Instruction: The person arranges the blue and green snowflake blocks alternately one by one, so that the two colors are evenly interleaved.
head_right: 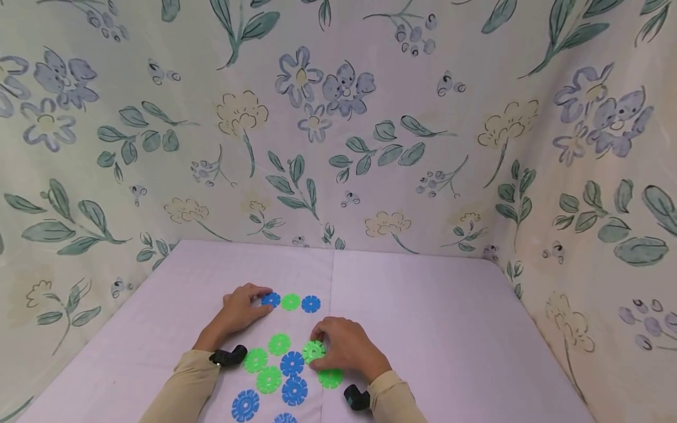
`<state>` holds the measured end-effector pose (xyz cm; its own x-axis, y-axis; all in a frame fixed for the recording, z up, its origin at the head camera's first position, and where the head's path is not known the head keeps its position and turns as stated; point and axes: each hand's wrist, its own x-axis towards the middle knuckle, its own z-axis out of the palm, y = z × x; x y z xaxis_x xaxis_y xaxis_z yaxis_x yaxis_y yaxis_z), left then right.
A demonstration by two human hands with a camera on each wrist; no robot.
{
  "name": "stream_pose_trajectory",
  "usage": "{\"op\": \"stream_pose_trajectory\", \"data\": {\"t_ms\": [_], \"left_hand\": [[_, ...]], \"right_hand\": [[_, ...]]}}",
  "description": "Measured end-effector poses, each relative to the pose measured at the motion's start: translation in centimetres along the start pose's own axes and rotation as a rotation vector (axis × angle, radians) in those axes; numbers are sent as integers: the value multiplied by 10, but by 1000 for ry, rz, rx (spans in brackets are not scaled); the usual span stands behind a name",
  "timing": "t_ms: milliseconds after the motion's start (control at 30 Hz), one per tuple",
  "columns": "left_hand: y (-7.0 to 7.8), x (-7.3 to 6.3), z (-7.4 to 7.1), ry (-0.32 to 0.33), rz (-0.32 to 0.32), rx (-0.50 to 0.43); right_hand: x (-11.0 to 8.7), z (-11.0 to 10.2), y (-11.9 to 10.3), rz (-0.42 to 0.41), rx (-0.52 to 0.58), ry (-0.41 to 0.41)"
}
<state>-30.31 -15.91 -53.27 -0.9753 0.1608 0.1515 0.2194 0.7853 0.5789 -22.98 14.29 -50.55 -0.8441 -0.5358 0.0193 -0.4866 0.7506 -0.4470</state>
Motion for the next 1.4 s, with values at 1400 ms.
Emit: {"op": "stream_pose_trajectory", "data": {"t_ms": [1400], "left_hand": [[1, 0, 1, 15, 2, 7]], "right_hand": [[-2, -6, 2, 28, -24, 99]]}}
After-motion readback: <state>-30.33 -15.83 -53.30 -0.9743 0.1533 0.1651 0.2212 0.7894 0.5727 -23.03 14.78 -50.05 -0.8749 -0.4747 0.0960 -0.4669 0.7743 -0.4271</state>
